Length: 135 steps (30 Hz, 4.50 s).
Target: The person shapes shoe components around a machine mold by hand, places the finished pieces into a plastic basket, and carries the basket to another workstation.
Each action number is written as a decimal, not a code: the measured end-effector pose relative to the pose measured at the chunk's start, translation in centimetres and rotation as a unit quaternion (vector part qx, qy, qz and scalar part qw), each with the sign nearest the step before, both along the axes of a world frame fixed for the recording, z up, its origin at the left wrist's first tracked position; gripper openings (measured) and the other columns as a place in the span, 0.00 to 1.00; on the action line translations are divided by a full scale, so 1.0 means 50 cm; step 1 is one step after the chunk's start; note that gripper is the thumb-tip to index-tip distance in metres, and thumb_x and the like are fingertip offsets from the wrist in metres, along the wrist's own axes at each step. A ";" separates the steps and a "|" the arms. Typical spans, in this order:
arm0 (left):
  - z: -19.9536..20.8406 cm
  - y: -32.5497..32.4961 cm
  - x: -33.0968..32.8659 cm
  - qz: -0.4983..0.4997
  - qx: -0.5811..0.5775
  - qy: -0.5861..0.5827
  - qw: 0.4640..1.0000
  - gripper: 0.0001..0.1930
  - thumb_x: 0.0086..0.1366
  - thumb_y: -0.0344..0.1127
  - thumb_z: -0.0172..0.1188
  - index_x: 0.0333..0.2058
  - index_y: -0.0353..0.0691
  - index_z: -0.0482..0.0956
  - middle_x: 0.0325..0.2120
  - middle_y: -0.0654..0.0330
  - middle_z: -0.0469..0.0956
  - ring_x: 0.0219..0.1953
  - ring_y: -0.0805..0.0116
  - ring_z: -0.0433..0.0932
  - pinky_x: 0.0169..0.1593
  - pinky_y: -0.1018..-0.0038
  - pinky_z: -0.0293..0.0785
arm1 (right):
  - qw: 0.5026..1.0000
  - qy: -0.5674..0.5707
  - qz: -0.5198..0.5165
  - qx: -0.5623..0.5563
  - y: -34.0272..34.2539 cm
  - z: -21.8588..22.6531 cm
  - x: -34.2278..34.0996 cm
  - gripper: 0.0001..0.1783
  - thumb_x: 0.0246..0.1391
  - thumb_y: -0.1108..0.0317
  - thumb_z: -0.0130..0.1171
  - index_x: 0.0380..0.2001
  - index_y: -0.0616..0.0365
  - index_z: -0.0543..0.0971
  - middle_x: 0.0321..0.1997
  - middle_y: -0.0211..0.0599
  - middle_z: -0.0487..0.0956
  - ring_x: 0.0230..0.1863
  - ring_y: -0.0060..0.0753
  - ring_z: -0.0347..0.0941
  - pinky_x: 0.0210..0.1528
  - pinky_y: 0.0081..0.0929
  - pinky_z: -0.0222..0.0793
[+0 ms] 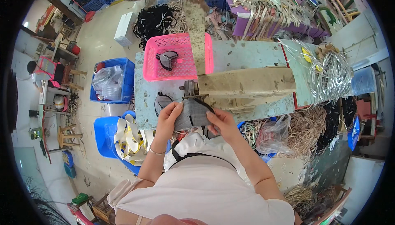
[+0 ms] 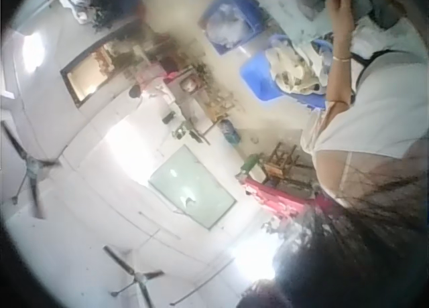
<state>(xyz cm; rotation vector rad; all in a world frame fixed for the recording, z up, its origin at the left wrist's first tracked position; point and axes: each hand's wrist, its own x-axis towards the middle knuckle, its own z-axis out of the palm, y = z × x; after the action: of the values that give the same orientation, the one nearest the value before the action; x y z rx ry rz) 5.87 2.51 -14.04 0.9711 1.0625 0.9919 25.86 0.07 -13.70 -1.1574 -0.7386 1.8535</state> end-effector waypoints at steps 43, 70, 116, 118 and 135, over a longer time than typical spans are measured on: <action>-0.226 -0.055 0.045 -0.241 0.230 0.219 0.917 0.15 0.60 0.41 0.55 0.41 0.38 0.74 0.23 0.56 0.73 0.30 0.62 0.72 0.38 0.72 0.69 | 0.756 -0.540 0.259 0.262 -0.085 -0.159 0.082 0.16 0.47 0.57 0.57 0.17 0.57 0.69 0.19 0.38 0.72 0.22 0.41 0.70 0.23 0.32 0.64; -0.014 0.090 -0.007 -0.016 -0.116 -0.150 0.982 0.09 0.61 0.37 0.54 0.30 0.38 0.76 0.27 0.69 0.74 0.29 0.81 0.68 0.35 0.84 0.62 | 0.971 -0.047 -0.223 -0.071 0.091 0.017 -0.035 0.07 0.53 0.65 0.54 0.28 0.57 0.75 0.24 0.22 0.69 0.18 0.13 0.56 0.18 0.14 0.48; -0.301 -0.041 0.060 -0.206 -0.022 0.131 0.970 0.15 0.58 0.39 0.60 0.36 0.33 0.70 0.25 0.65 0.70 0.30 0.80 0.65 0.35 0.82 0.64 | 0.830 -0.486 0.178 0.208 -0.085 -0.207 0.054 0.15 0.46 0.57 0.59 0.21 0.58 0.71 0.21 0.37 0.73 0.23 0.38 0.71 0.25 0.32 0.66; -0.388 -0.044 0.043 -0.207 -0.039 0.098 0.973 0.15 0.58 0.39 0.59 0.35 0.33 0.70 0.25 0.65 0.69 0.29 0.80 0.64 0.33 0.81 0.63 | 0.874 -0.431 0.184 0.126 -0.087 -0.266 0.070 0.20 0.41 0.53 0.64 0.28 0.59 0.74 0.28 0.38 0.74 0.31 0.33 0.70 0.32 0.27 0.66; 0.014 -0.070 -0.004 -0.100 0.049 0.016 0.994 0.09 0.58 0.34 0.59 0.30 0.33 0.73 0.21 0.71 0.68 0.25 0.84 0.62 0.29 0.84 0.60 | 0.995 0.000 0.058 0.084 -0.056 -0.004 0.035 0.09 0.50 0.74 0.58 0.35 0.66 0.74 0.26 0.35 0.76 0.25 0.26 0.74 0.24 0.21 0.69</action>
<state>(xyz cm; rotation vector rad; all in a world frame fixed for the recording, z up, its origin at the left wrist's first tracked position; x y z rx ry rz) 5.68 -1.00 -13.32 1.1544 0.9295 0.8710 27.59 -2.71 -13.90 -1.0247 -0.9608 1.8468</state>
